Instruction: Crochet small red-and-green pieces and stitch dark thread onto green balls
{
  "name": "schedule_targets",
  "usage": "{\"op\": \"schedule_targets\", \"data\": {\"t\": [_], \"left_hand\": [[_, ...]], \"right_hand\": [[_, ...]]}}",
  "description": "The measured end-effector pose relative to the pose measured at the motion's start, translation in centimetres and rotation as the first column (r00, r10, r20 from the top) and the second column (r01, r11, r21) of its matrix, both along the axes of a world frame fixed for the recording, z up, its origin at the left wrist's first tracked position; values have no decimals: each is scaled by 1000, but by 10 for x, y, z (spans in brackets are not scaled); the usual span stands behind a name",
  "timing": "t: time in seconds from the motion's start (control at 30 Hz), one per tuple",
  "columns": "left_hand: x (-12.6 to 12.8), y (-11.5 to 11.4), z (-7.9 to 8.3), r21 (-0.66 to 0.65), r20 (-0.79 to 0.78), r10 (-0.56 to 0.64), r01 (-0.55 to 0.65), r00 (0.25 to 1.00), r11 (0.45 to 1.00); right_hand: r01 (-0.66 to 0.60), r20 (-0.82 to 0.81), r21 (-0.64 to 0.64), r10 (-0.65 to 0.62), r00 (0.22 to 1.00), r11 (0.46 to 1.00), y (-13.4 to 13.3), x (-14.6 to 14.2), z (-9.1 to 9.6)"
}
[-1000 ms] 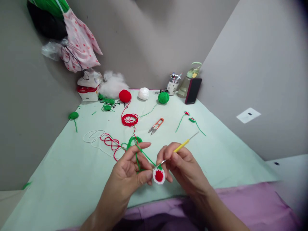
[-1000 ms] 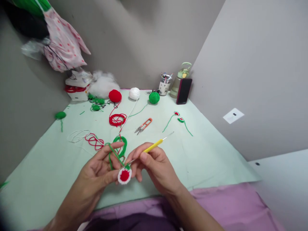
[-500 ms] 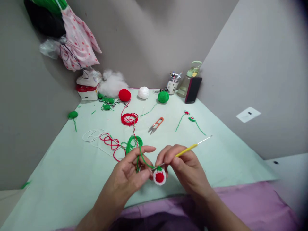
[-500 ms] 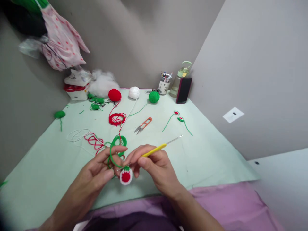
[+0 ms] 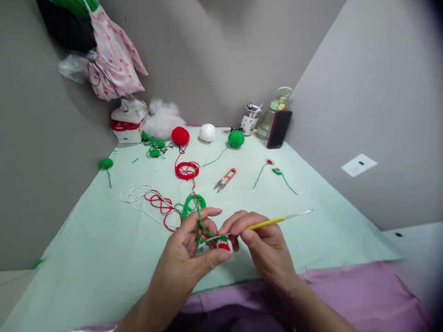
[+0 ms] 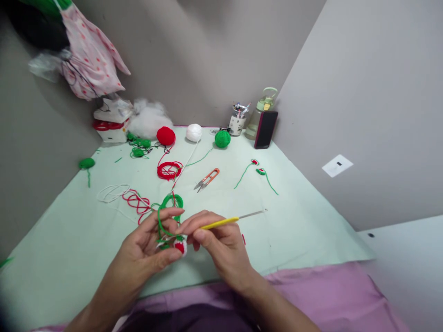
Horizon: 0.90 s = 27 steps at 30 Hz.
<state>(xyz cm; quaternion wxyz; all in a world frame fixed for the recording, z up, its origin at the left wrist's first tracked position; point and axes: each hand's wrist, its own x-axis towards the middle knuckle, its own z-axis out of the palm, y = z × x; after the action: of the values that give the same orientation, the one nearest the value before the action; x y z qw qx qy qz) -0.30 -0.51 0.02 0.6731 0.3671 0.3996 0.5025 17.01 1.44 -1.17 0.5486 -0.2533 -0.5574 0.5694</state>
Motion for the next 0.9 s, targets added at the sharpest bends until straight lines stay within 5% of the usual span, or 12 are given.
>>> {"op": "schedule_targets", "data": {"t": [0.17, 0.43, 0.63, 0.9], "left_hand": [[-3, 0, -2, 20, -116, -78, 81, 990, 997], [-3, 4, 0, 173, -154, 79, -52, 985, 983], [-4, 0, 0, 102, -95, 10, -1, 995, 995], [-3, 0, -4, 57, -109, 88, -82, 990, 995]], "right_hand": [[8, -21, -26, -8, 1000, 1000, 1, 0, -2], [-24, -79, -90, 17, 997, 996, 3, 0, 3], [-5, -109, -162, -13, 994, 987, 5, -1, 5], [-55, -130, -175, 32, 991, 983, 6, -2, 3]]}}
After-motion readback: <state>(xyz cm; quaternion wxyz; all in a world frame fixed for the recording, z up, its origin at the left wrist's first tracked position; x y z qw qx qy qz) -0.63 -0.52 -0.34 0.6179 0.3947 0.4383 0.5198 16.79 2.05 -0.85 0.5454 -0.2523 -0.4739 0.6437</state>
